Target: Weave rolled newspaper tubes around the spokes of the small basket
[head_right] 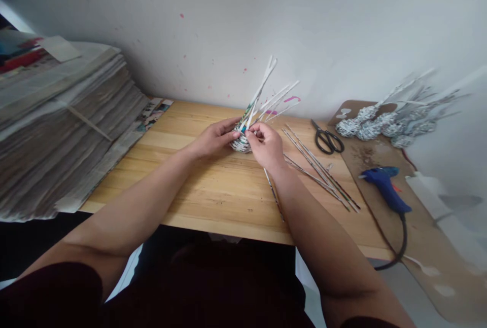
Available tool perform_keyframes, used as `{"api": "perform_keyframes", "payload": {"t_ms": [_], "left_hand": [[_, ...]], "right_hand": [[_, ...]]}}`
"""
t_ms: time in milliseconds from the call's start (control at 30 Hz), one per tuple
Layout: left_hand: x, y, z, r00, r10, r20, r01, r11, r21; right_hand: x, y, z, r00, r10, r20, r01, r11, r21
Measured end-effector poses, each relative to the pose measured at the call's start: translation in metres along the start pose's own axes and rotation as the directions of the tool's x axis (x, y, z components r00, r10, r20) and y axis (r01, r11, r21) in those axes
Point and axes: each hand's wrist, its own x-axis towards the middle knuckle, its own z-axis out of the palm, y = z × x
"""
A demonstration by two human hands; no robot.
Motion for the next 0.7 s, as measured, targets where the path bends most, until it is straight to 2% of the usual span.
{"api": "perform_keyframes", "payload": {"t_ms": [67,133,233,300,400,533,700], "left_hand": [[0.0,0.001,-0.005,0.993,-0.05,0.111,0.064,0.99,-0.123],[-0.001,-0.001,-0.007,0.98,-0.117,0.16,0.147,0.971,-0.188],[-0.001,-0.007,-0.005,0.971,-0.196,0.134,0.226,0.938,-0.263],[-0.001,-0.011,-0.002,0.976,-0.2,0.09,0.218,0.934,-0.282],[0.0,-0.012,0.001,0.992,-0.125,0.036,0.129,0.973,-0.192],[0.001,-0.01,-0.001,0.999,-0.01,-0.046,0.012,0.999,0.049],[0.002,-0.011,-0.001,1.0,-0.005,0.021,0.003,0.994,0.11]], "right_hand": [[0.001,0.003,-0.001,1.0,-0.002,0.013,0.002,1.0,0.026],[0.002,0.005,0.0,1.0,-0.009,0.019,0.008,0.999,0.05],[0.002,0.007,0.001,0.999,-0.018,0.036,0.016,0.998,0.056],[0.002,0.008,0.002,0.999,-0.023,0.041,0.021,0.999,0.048],[0.003,0.007,0.001,0.999,-0.016,0.032,0.014,0.997,0.07],[0.004,0.007,0.001,1.0,-0.008,0.024,0.005,0.993,0.117],[0.003,0.004,0.002,1.0,0.004,0.023,-0.007,0.995,0.102]]}}
